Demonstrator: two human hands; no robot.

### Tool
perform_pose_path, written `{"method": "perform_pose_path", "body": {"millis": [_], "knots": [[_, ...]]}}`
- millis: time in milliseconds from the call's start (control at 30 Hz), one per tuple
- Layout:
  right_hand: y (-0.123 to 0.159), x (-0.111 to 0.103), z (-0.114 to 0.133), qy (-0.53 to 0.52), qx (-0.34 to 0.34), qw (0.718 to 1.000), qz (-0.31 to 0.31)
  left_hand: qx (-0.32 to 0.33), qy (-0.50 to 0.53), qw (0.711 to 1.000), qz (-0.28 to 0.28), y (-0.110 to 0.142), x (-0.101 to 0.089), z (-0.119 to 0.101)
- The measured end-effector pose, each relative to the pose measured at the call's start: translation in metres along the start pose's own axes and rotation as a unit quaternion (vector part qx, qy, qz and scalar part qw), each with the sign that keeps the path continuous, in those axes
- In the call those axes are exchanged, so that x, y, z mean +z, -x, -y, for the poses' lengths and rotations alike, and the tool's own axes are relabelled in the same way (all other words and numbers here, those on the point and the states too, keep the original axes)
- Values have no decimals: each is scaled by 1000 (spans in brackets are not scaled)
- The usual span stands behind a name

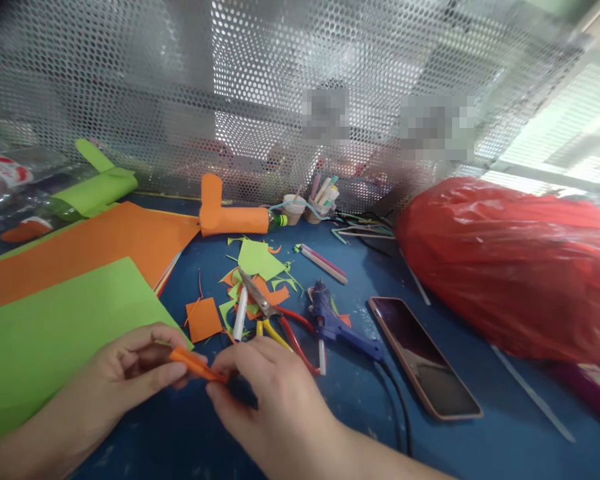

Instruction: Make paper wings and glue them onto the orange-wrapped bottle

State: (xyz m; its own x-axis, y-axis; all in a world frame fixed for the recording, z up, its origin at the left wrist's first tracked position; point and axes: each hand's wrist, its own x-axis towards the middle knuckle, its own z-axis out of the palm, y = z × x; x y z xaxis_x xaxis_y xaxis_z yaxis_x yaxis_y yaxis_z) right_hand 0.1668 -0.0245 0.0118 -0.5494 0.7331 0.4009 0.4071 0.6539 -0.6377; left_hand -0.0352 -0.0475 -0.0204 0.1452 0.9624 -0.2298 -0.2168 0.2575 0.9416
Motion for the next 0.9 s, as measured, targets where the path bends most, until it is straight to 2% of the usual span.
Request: {"method": "perform_pose_path", "body": {"millis": [267, 567, 700, 900], "knots": [[1, -4, 4, 7, -8, 1000, 16, 33, -30, 999, 21, 5, -1, -1], [-1, -13, 5, 11, -7, 997, 77, 74, -83, 994, 16, 6, 0, -5], [-1, -12, 6, 2, -2, 997, 77, 104, -133, 986, -9, 8, -1, -4], [0, -10, 5, -35, -1, 997, 76, 126, -188, 974, 6, 12, -4, -1]]}}
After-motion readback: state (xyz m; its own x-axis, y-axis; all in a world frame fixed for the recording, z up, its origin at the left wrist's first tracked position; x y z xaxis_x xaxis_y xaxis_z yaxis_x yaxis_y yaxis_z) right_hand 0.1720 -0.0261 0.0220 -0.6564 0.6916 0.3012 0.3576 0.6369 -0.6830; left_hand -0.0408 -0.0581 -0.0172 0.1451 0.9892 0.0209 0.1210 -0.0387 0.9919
